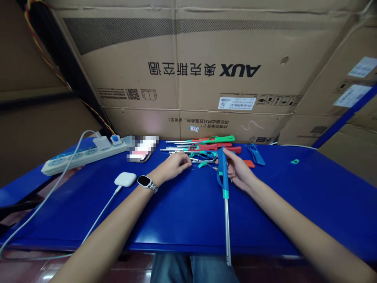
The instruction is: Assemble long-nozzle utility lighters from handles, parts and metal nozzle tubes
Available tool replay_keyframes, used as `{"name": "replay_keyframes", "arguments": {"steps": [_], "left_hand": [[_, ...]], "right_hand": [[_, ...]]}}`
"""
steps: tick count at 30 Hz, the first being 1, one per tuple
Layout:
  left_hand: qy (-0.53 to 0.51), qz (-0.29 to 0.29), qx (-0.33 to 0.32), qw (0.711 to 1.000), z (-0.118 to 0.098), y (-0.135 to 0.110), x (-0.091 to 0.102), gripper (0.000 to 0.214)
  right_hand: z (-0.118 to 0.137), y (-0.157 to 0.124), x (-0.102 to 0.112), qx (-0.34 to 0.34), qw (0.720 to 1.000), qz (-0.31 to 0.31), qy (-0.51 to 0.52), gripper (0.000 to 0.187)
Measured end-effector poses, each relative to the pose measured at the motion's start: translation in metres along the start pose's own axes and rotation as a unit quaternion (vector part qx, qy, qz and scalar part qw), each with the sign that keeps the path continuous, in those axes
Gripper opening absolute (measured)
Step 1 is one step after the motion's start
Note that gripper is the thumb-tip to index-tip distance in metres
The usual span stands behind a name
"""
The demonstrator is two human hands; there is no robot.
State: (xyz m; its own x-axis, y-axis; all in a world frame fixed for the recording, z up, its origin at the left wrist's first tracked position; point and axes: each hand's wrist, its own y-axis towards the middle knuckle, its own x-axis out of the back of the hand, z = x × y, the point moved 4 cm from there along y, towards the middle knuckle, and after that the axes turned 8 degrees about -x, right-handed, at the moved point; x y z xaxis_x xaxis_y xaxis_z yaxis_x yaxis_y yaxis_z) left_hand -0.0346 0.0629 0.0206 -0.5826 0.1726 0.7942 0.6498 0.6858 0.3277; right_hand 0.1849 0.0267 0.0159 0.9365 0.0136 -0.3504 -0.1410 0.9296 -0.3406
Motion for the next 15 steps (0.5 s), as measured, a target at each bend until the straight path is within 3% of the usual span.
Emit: {"name": "replay_keyframes", "arguments": {"steps": [7,15], "left_hand": [[0.035,0.005,-0.046,0.998,-0.01,0.004,-0.013,0.023],[0.035,-0.02,-0.042,0.998,-0.006,0.0,-0.004,0.028]], "right_hand": [[-0.002,-0.002,-0.003,-0.013,1.0,-0.003,-0.001,0.034],[-0.001,0.0,-0.001,-0.005,1.0,-0.006,-0.005,0.034]]}}
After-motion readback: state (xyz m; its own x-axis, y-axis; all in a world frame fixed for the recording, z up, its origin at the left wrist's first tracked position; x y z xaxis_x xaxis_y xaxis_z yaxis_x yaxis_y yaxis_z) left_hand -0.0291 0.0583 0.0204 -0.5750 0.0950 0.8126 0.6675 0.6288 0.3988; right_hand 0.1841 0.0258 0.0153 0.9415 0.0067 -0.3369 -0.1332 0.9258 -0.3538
